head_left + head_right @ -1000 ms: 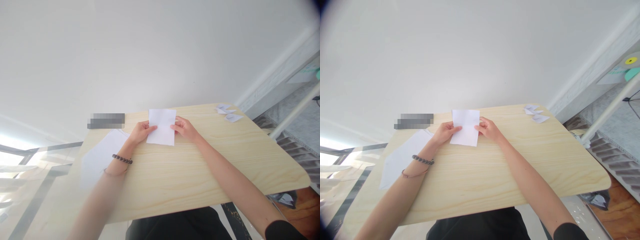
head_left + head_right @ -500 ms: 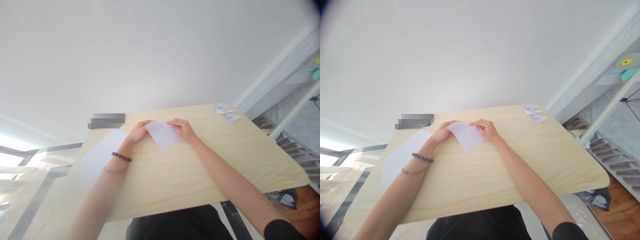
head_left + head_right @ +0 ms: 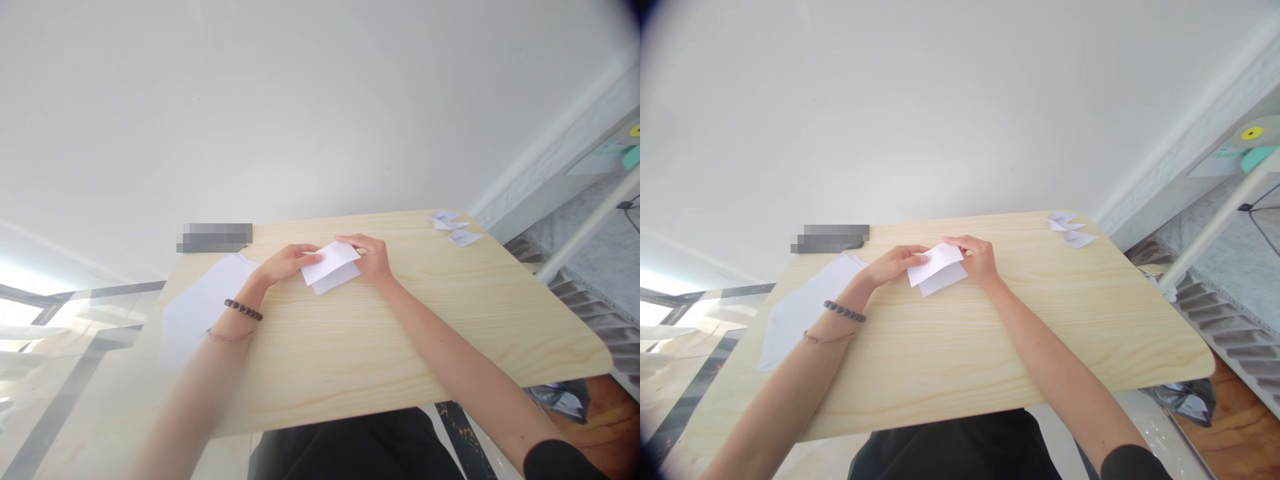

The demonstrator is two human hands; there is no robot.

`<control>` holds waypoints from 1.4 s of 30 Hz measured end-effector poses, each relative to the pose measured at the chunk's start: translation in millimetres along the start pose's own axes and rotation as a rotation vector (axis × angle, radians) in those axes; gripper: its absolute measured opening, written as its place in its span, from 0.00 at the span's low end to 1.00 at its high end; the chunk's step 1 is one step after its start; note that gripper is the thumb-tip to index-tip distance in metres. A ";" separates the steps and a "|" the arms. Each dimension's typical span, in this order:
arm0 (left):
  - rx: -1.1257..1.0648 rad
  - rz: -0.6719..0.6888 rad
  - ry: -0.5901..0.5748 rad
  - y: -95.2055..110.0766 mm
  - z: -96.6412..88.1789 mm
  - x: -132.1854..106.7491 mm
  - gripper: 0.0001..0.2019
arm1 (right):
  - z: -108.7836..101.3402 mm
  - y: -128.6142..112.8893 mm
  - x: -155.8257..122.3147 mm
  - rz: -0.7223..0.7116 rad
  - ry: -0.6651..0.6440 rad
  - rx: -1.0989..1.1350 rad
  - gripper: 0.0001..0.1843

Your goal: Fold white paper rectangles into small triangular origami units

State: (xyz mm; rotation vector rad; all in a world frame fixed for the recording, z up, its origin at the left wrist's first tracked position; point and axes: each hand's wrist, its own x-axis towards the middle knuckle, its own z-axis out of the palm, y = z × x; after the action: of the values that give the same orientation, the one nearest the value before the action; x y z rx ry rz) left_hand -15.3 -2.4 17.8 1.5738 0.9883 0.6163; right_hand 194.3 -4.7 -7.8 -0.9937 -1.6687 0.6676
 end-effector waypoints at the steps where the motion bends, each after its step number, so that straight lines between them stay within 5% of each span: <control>1: 0.012 0.007 0.029 -1.2 1.3 0.1 0.22 | -0.2 -1.1 -0.1 0.019 -0.007 -0.001 0.14; 9: 0.103 0.065 0.159 -6.6 7.0 0.2 0.23 | -2.5 0.5 5.4 0.320 -0.205 0.307 0.32; 15: 0.104 0.092 0.217 -4.7 7.4 0.1 0.22 | 1.8 -1.1 3.3 0.272 -0.159 0.106 0.18; 42: -0.047 0.057 0.300 -15.7 10.1 6.7 0.23 | 2.0 3.6 2.7 0.303 -0.188 0.179 0.18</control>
State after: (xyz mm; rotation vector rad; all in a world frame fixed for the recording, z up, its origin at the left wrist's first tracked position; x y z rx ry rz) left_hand -7.8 -1.6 -0.5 1.4993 1.1440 0.9282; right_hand 193.0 -0.5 -10.0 -1.0903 -1.5985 1.1215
